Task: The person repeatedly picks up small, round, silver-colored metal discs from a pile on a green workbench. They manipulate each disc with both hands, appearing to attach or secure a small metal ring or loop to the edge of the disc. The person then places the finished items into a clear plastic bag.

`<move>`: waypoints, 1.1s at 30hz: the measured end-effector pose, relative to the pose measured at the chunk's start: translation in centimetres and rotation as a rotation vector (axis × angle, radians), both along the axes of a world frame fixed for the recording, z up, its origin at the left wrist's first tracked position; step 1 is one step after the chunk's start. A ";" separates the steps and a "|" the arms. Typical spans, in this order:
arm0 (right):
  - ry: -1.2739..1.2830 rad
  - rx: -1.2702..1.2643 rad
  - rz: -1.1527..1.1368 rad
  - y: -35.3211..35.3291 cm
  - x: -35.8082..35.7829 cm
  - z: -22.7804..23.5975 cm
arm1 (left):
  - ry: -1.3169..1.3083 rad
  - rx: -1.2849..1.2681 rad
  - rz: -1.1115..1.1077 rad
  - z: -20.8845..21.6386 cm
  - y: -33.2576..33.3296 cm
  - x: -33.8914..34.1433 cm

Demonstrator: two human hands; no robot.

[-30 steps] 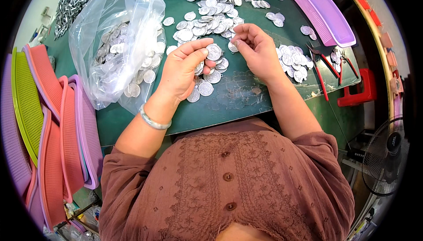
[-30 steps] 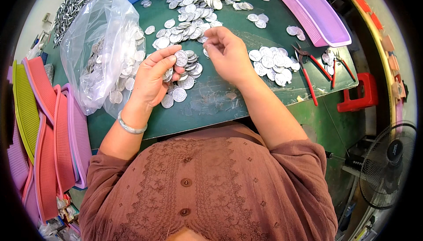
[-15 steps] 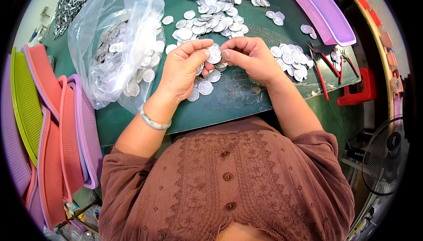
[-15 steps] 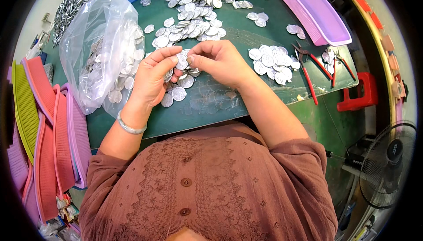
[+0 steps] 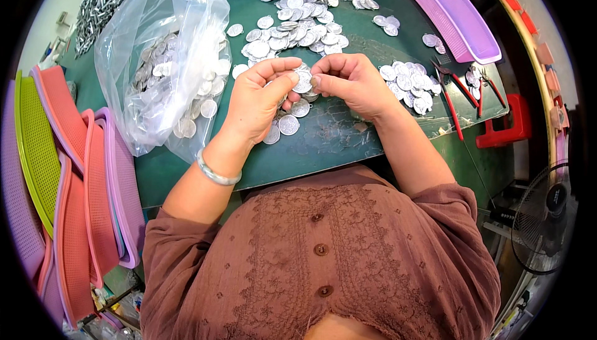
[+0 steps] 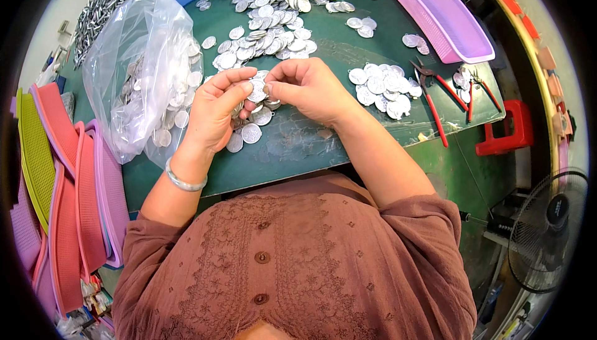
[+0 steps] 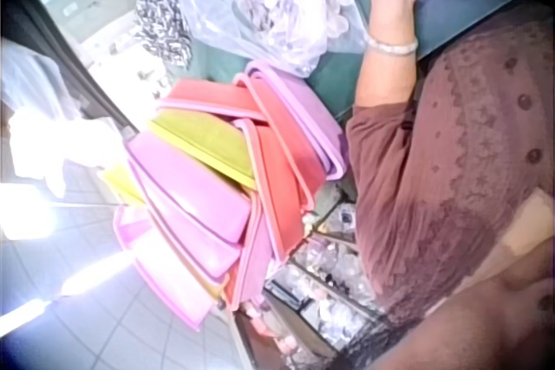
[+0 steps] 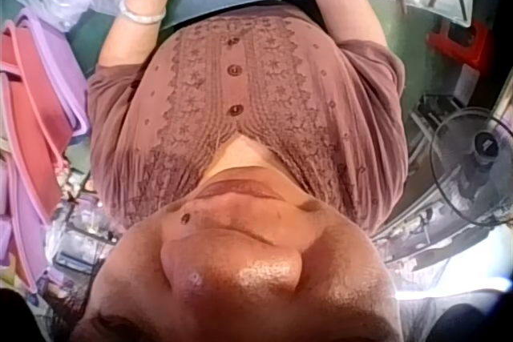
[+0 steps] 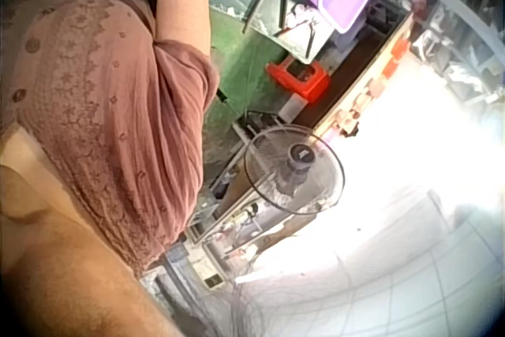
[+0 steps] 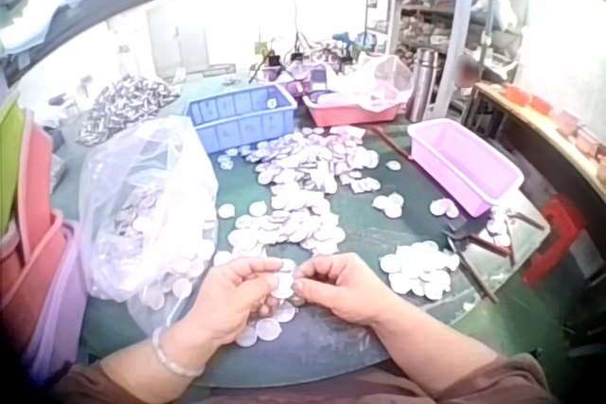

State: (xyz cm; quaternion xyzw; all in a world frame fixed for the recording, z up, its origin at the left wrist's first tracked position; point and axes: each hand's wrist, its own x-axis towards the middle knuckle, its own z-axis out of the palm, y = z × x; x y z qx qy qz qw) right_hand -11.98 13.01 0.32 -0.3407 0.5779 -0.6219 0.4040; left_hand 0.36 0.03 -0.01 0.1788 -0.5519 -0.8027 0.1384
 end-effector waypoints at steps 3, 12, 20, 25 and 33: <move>-0.002 0.001 -0.003 0.0 0.0 -0.1 | 0.010 0.004 -0.002 -0.1 0.0 0.0; -0.005 0.017 0.007 0.0 -0.1 -0.1 | 0.009 0.032 -0.007 0.0 0.0 0.0; -0.063 0.024 0.031 0.1 -0.3 -0.2 | -0.027 0.080 -0.029 0.3 0.0 -0.1; -0.080 0.016 0.009 0.1 -0.3 0.0 | -0.031 0.105 -0.048 0.2 0.0 0.0; -0.088 0.016 -0.094 1.2 -1.4 0.0 | -0.008 0.139 -0.012 0.0 -0.3 -0.1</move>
